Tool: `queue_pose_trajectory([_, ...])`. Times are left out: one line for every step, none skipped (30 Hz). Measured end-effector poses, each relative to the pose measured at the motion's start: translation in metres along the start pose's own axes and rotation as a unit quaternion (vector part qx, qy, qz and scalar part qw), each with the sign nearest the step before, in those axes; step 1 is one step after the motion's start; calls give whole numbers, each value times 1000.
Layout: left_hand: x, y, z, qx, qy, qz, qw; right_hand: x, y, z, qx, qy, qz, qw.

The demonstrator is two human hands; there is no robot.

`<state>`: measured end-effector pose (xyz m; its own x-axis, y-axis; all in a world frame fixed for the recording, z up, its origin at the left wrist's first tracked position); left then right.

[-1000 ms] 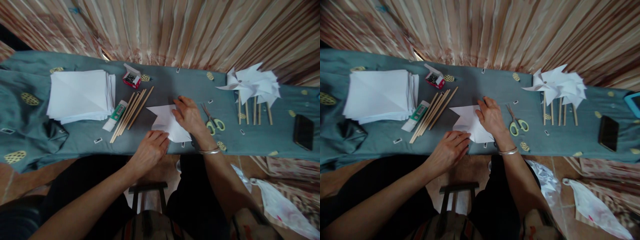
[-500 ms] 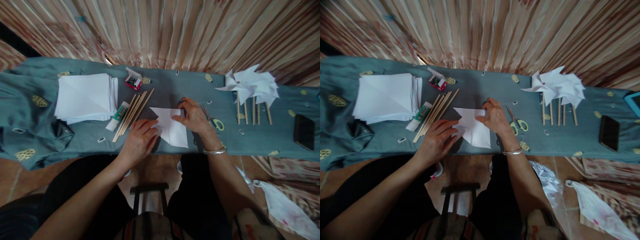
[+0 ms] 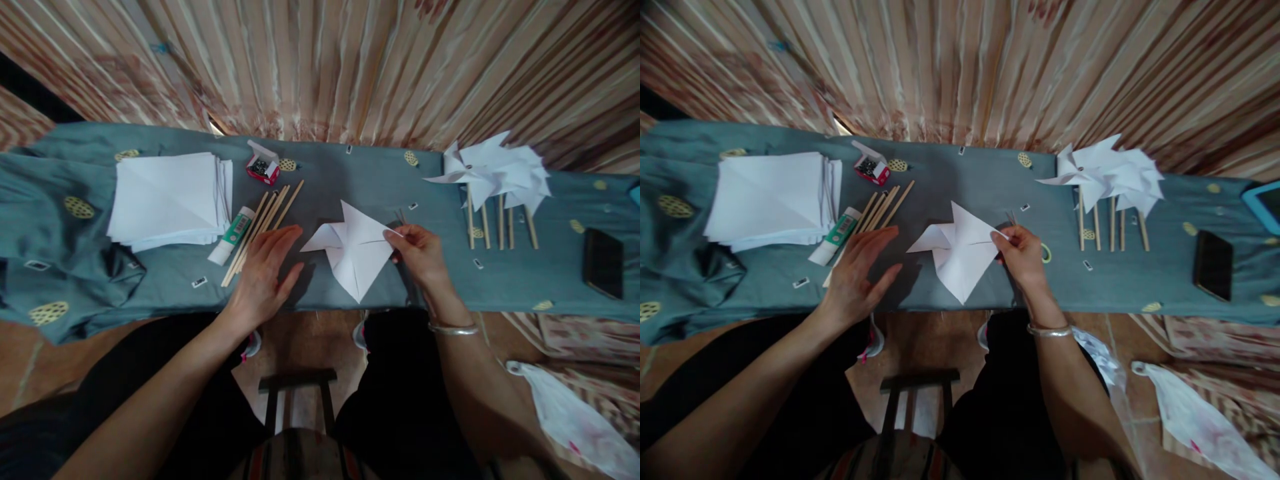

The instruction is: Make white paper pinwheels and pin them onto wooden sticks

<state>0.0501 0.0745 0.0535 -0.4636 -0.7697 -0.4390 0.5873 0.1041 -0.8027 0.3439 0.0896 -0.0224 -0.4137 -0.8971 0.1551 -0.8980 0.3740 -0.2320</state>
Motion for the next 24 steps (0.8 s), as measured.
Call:
queue_pose_trajectory([-1, 0, 4, 4, 4, 1, 1000, 6, -3, 3, -4, 16, -2, 1000])
queue_pose_trajectory([-1, 2, 8, 7, 10, 0, 1000, 12, -4, 5, -3, 28, -12, 1000])
queue_pose_trajectory([0, 4, 13, 10, 18, -4, 1000, 18, -4, 6, 2, 36, -27, 999])
queue_pose_trajectory([1, 7, 20, 13, 32, -10, 999, 24, -3, 7, 10, 42, -43, 998])
queue_pose_trajectory([2, 11, 28, 15, 49, -20, 998, 30, -2, 7, 18, 45, -58, 997])
queue_pose_trajectory([4, 16, 37, 16, 71, -32, 997, 35, -1, 6, 25, 49, -70, 996])
queue_pose_trajectory([7, 21, 46, 16, 94, -47, 994, 40, 0, 6, 30, 54, -80, 995])
queue_pose_trajectory([10, 26, 54, 16, 115, -63, 991, 44, 1, 6, 36, 61, -90, 993])
queue_pose_trajectory([14, 31, 62, 17, 133, -76, 988, 49, 4, 7, 41, 71, -101, 991])
queue_pose_trajectory([17, 36, 69, 17, 147, -91, 985, 54, 6, 7, 48, 80, -114, 989])
queue_pose_trajectory([19, 40, 74, 18, 159, -104, 982, 58, 10, 7, 56, 87, -129, 986])
queue_pose_trajectory([22, 44, 77, 18, 167, -117, 979, 63, 13, 7, 64, 89, -145, 983])
queue_pose_trajectory([23, 47, 79, 16, 170, -129, 977, 67, 16, 6, 73, 87, -162, 980])
queue_pose_trajectory([24, 50, 79, 12, 168, -140, 976, 71, 17, 5, 84, 81, -175, 978])
queue_pose_trajectory([25, 53, 78, 6, 163, -149, 975, 73, 16, 3, 101, 69, -179, 976])
queue_pose_trajectory([24, 54, 76, -1, 155, -155, 976, 73, 13, -1, 130, 49, -169, 976])
queue_pose_trajectory([24, 55, 74, -7, 149, -159, 976, 71, 6, -7, 170, 18, -143, 975])
queue_pose_trajectory([24, 55, 72, -10, 144, -161, 976, 70, -3, -16, 220, -27, -102, 970])
queue_pose_trajectory([23, 55, 71, -11, 143, -160, 977, 71, -10, -29, 270, -84, -56, 957])
queue_pose_trajectory([23, 53, 70, -10, 142, -156, 978, 74, -14, -43, 314, -150, -17, 937])
queue_pose_trajectory([22, 52, 69, -7, 140, -149, 979, 80, -12, -56, 344, -217, 3, 914])
queue_pose_trajectory([21, 49, 68, -4, 136, -140, 981, 89, -4, -65, 359, -280, 0, 890])
queue_pose_trajectory([20, 47, 67, 0, 132, -128, 983, 99, 7, -71, 361, -332, -27, 871])
queue_pose_trajectory([19, 44, 66, 3, 127, -119, 985, 110, 22, -72, 355, -373, -75, 854])
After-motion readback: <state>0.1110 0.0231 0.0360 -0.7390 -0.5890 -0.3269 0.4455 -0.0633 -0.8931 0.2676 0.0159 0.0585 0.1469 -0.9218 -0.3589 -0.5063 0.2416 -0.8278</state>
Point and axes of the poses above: each hand's wrist, its own x-axis away from the middle knuckle, its own y-axis out of the palm, z = x × y, the point moved 9 cm from there along -x, towards the middle knuckle, and after that the axes turned 4 degrees about -x, right-handed, at the moved point
